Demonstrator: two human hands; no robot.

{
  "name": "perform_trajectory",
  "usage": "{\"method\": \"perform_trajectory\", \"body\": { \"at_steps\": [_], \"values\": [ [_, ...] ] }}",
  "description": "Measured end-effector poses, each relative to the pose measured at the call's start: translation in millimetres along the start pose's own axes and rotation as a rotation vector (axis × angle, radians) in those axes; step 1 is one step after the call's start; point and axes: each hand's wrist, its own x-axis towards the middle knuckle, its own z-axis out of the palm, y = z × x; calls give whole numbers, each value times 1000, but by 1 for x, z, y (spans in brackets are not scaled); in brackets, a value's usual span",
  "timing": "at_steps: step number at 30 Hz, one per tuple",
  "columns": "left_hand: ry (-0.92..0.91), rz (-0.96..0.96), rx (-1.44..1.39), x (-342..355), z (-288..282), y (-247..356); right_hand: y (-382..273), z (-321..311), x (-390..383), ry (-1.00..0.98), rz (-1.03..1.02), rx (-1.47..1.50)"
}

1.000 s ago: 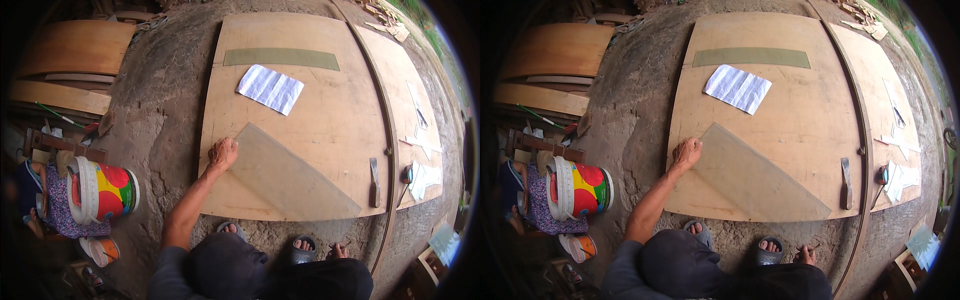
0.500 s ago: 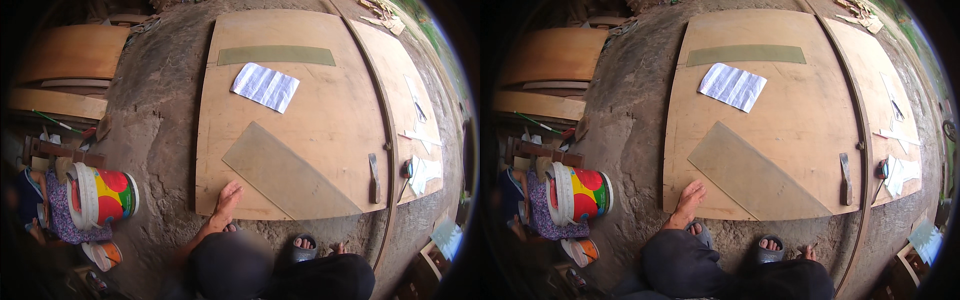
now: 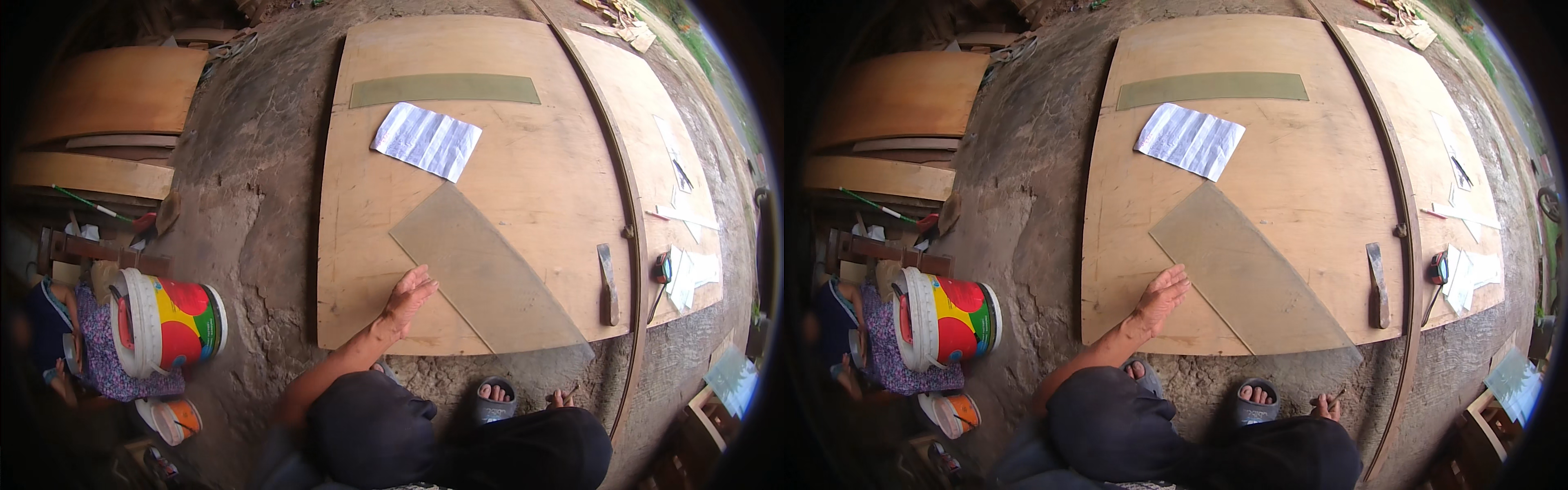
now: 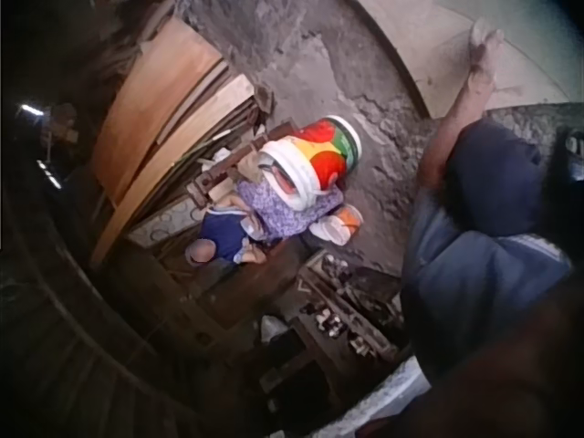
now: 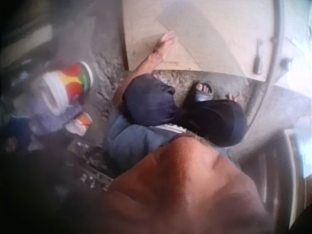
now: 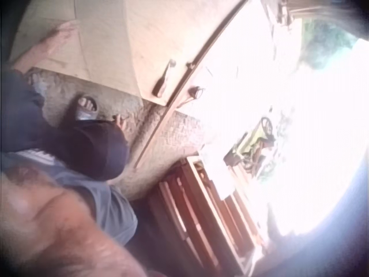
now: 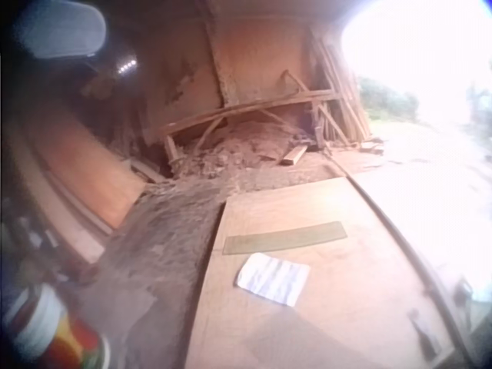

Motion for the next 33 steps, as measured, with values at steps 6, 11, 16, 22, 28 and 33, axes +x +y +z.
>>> {"method": "perform_trajectory", "body": {
  "at_steps": [6,11,16,22,28,33],
  "values": [
    [-162,21,135,42,35,2,30,-25,7,30,16,-67],
    [-219,-9,298,71,64,20,52,-28,14,-23,2,-32],
    [-281,0,373,115,100,41,-13,4,-19,-182,191,-83],
    [-254,187,263,150,118,35,-100,94,-60,-149,171,-95],
    [-209,215,289,95,75,8,-145,146,-59,-689,191,-64],
    [-20,449,472,92,33,7,-170,152,-53,-486,-186,-421]
  ]
}}
